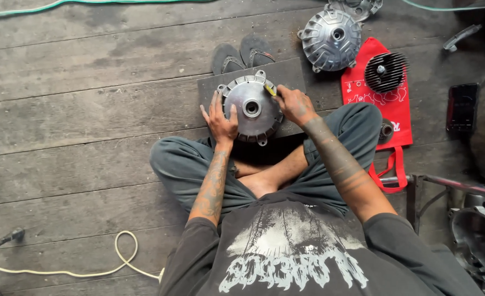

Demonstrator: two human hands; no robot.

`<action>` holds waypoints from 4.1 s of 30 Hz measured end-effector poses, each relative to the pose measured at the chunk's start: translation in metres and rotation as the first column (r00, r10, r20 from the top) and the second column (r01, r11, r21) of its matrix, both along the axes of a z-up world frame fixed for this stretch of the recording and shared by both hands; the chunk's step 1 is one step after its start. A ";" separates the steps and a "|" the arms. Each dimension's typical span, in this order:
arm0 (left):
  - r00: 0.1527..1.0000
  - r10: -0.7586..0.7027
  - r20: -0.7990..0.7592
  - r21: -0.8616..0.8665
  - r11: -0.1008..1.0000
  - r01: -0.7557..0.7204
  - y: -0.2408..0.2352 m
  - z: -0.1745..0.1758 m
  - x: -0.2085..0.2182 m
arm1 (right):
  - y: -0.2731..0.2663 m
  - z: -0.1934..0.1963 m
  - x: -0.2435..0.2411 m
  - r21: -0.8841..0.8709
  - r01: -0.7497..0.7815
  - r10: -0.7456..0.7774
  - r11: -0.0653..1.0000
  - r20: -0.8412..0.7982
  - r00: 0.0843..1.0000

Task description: Cleaning a motorcycle engine component using a small brush while sitting on the floor.

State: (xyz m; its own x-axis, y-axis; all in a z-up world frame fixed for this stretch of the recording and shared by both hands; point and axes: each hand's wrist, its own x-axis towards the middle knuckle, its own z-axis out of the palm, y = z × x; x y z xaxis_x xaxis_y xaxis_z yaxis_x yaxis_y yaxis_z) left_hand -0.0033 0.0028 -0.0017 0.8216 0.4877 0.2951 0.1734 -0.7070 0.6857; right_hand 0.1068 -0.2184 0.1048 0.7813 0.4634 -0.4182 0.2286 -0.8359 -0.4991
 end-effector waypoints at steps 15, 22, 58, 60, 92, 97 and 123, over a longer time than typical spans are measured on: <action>1.000 0.003 0.020 -0.051 0.999 -0.002 0.000 0.005 -0.003 | 0.038 0.011 0.031 0.080 -0.040 0.042 0.996 -0.022 0.999; 0.994 -0.022 0.111 -0.169 0.985 0.041 0.002 0.026 -0.006 | 0.079 0.017 0.032 -0.021 -0.153 0.152 0.988 -0.024 0.988; 0.950 -0.305 0.071 -0.257 0.914 0.313 0.025 0.031 -0.039 | 0.104 -0.092 0.058 -0.261 -0.448 0.492 0.855 0.680 0.543; 0.951 -0.305 0.052 -0.232 0.922 0.308 0.027 0.023 -0.049 | 0.109 -0.084 0.044 -0.280 -0.524 0.585 0.804 0.524 0.618; 0.951 -0.311 -0.003 0.024 0.950 0.310 0.027 -0.012 -0.052 | 0.034 -0.076 0.059 -0.240 -0.177 0.248 0.954 0.308 0.918; 0.957 -0.291 -0.006 0.031 0.956 0.291 0.026 -0.006 -0.053 | 0.026 -0.041 -0.001 -0.184 -0.014 0.031 0.983 0.086 0.996; 0.944 0.209 -0.255 -0.117 0.962 -0.245 0.020 0.008 -0.038 | 0.007 -0.039 -0.027 -0.083 0.170 -0.151 0.982 0.195 0.969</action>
State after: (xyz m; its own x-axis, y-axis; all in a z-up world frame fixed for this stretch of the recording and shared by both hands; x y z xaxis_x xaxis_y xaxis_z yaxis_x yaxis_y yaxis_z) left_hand -0.0415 0.0224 0.0060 0.7213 0.6925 0.0170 0.4884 -0.5258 0.6965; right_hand 0.0794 -0.2117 0.0659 0.9108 0.2890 -0.2946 0.1687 -0.9122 -0.3734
